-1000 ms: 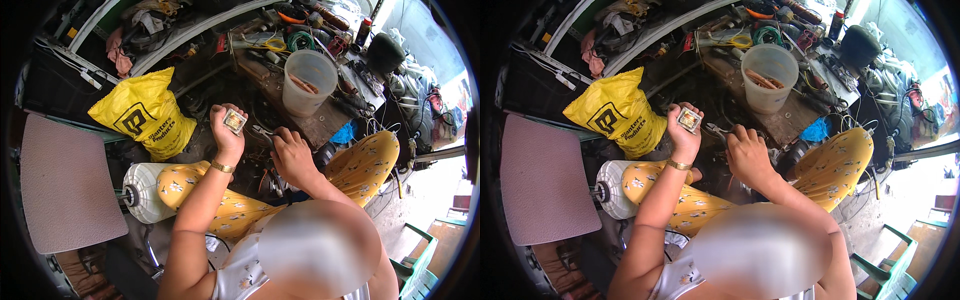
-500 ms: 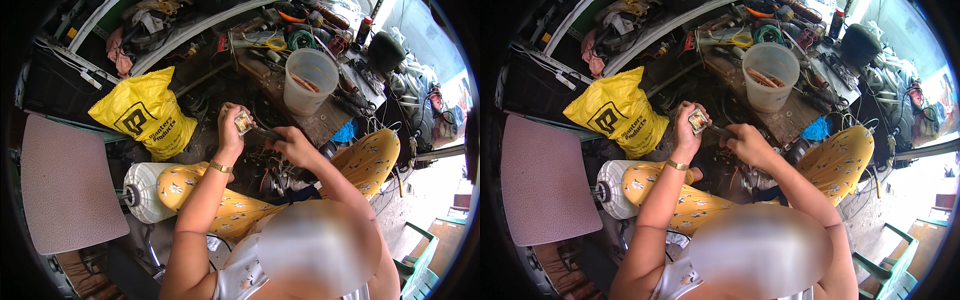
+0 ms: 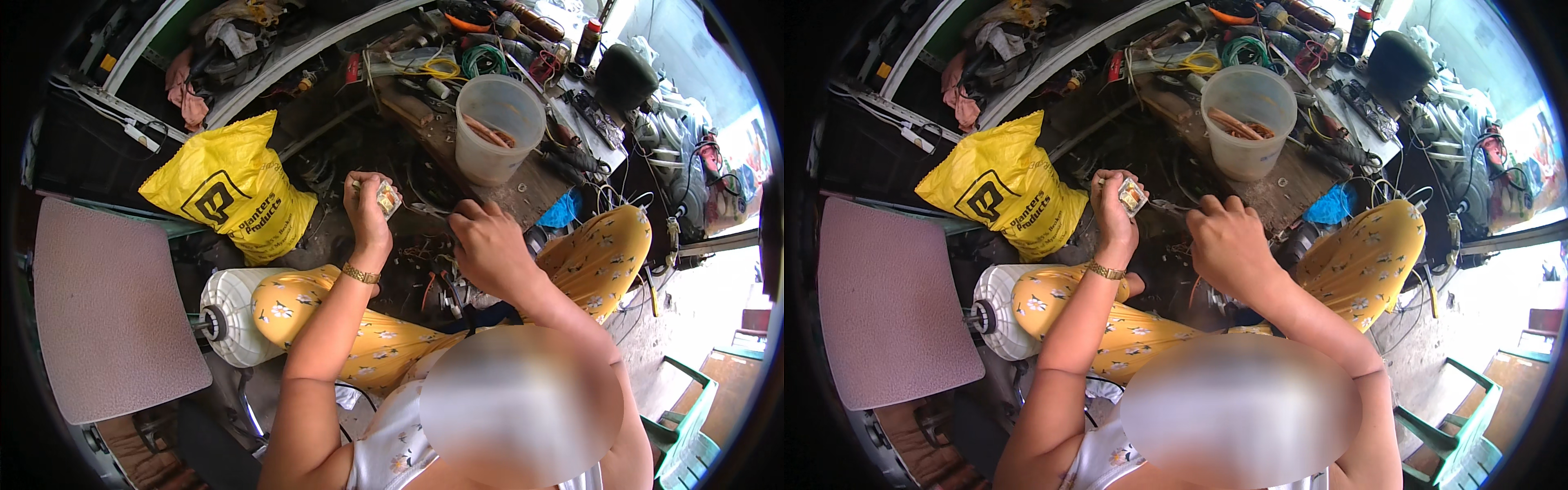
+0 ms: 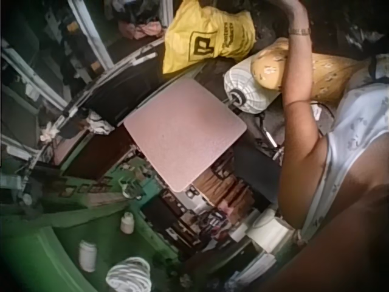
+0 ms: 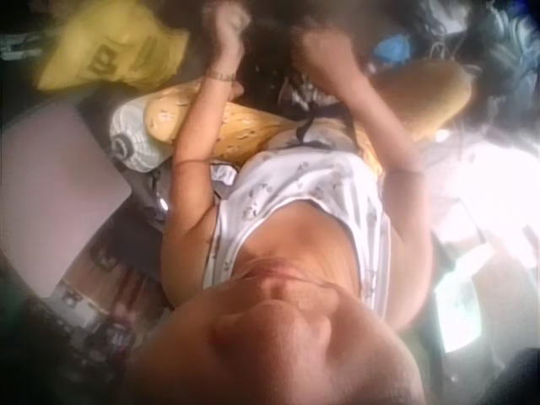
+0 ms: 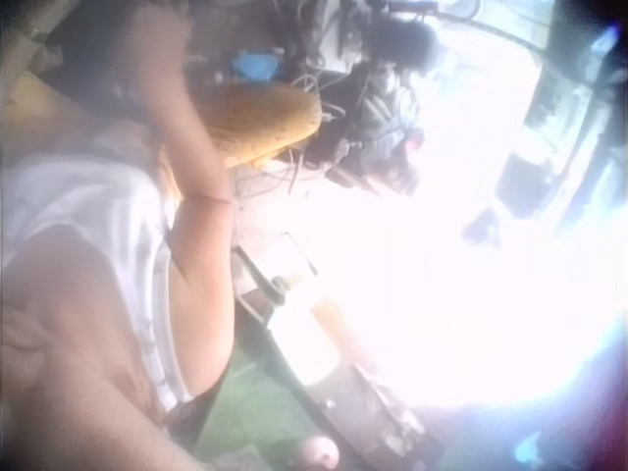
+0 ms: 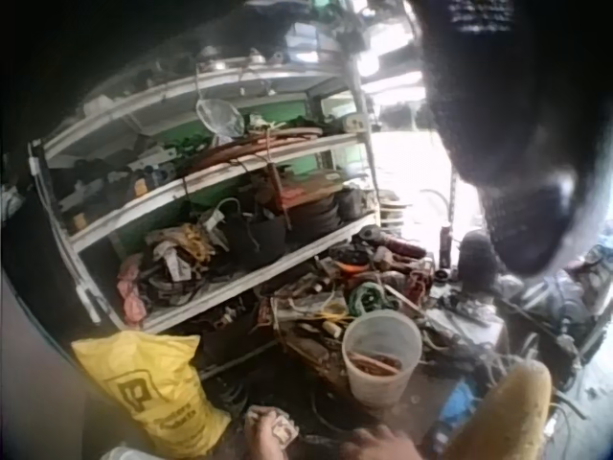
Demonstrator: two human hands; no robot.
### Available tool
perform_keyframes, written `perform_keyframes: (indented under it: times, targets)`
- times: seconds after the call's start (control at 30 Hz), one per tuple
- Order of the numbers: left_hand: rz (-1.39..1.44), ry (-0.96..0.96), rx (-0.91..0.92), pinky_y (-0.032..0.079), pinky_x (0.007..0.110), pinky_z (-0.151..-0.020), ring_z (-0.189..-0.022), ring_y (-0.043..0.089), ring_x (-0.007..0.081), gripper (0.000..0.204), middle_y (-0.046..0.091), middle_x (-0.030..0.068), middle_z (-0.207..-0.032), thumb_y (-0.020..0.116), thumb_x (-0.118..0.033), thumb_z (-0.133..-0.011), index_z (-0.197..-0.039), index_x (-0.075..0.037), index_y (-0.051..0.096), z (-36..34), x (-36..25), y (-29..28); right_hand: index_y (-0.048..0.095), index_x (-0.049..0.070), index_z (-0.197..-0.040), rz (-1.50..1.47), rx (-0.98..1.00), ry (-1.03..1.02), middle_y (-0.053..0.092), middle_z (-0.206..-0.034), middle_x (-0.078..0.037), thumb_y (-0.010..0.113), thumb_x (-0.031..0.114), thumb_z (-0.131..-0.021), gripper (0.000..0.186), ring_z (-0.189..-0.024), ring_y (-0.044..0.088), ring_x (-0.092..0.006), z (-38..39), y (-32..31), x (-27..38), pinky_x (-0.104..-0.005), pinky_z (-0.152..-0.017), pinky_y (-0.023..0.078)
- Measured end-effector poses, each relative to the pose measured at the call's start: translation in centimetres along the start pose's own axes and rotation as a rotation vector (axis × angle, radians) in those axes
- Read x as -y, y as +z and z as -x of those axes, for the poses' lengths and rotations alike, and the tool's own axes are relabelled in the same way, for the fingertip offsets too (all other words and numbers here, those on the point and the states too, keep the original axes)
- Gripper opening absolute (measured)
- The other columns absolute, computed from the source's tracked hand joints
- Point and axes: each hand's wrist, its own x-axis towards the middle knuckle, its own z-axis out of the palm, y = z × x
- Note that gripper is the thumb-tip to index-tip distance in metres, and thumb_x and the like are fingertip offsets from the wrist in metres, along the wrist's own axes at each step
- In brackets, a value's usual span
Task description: The person works on a small electrical transformer by hand, using pliers to pull at wires and a screwdriver to work on the metal casing.
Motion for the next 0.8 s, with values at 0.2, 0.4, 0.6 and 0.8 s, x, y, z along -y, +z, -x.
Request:
perform_keyframes:
  times: [0.2,0.4,0.6,0.8]
  targets:
    - [0.034,0.148,0.074,0.051,0.029,-0.065,-0.074,0.054,0.0135,0.006,0.054,0.0062,-0.088,0.049,-0.011,-0.09,-0.087,-0.008,0.044,0.7,-0.2,0.8,0.064,0.002,-0.086,-0.005,0.018,0.002,0.059,-0.095,-0.015,0.058,0.009,-0.075,0.015,-0.089,0.057,-0.034,-1.3,1.3,0.9,-0.0448,-0.071,0.047]
    - [-0.066,0.242,0.145,0.051,0.033,-0.07,-0.076,0.055,0.0168,0.007,0.052,0.0069,-0.09,0.049,-0.011,-0.087,-0.089,-0.01,0.042,0.6,-0.1,0.2,0.06,0.002,-0.083,0.057,-0.021,0.02,0.057,-0.094,-0.012,0.061,0.008,-0.073,0.012,-0.089,0.056,-0.0334,-1.5,1.7,1.5,-0.0453,-0.074,0.048]
    - [-0.039,0.281,0.193,0.05,0.03,-0.069,-0.077,0.052,0.0147,0.007,0.05,0.0065,-0.087,0.048,-0.01,-0.087,-0.086,-0.008,0.041,0.9,-0.3,0.6,0.064,0.003,-0.08,0.078,0.012,-0.009,0.06,-0.093,-0.013,0.059,0.01,-0.072,0.012,-0.084,0.057,-0.0317,-2.0,1.6,1.4,-0.0429,-0.066,0.046]
    - [-0.036,0.152,0.234,0.05,0.032,-0.073,-0.08,0.053,0.0155,0.005,0.05,0.0053,-0.089,0.047,-0.009,-0.085,-0.087,-0.009,0.042,1.1,-0.4,-0.2,0.065,0.005,-0.076,0.228,-0.004,-0.187,0.06,-0.092,-0.01,0.062,0.014,-0.072,0.01,-0.084,0.059,-0.0312,-2.3,1.3,0.5,-0.043,-0.065,0.048]
